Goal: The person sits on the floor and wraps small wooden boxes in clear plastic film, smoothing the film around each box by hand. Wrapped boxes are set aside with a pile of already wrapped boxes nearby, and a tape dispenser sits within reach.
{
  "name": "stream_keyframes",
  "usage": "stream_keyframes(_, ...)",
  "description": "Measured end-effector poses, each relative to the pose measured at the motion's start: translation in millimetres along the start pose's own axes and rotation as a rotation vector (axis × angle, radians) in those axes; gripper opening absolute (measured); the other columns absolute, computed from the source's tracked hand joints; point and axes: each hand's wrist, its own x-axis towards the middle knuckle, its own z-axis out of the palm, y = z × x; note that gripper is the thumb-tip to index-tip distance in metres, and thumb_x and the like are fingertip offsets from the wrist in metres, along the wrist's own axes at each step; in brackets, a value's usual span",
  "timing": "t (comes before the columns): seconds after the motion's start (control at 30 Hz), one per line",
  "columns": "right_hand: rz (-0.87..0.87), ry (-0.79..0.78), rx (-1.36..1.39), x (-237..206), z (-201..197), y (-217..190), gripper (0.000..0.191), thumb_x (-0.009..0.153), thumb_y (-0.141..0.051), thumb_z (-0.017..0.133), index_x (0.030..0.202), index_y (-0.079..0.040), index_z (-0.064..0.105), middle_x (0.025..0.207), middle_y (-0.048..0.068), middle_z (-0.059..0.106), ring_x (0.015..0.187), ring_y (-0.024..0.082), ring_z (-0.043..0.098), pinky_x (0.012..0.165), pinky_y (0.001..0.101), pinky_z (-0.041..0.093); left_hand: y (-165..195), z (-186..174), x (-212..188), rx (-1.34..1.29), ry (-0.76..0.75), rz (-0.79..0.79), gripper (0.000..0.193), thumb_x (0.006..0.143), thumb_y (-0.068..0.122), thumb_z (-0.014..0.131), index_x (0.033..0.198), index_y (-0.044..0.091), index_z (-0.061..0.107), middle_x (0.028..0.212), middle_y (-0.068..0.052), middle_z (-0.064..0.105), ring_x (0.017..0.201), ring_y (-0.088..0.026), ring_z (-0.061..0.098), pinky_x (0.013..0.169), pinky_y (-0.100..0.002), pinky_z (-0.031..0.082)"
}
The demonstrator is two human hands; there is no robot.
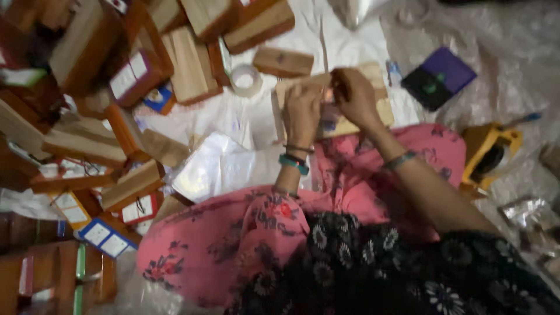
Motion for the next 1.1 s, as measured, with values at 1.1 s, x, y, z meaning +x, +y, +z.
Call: stream_keyframes(1.1,0.003,0.018,-0.048,-1,-2,-9,0.031,0.088,0.002,0.066,0.118,-0.004,0.064,0.101,0.014,0.068,0.097,0.036,0.063,0.083,0.047,0.05,-12,3,7,-0.029,0.199,-0.23,0.025,0.099,0.03,0.066,0.107,0.007,0.06,0.095,-0.01,0.069,0.09,-0.033,0.068,0.078,-0.046,0.053)
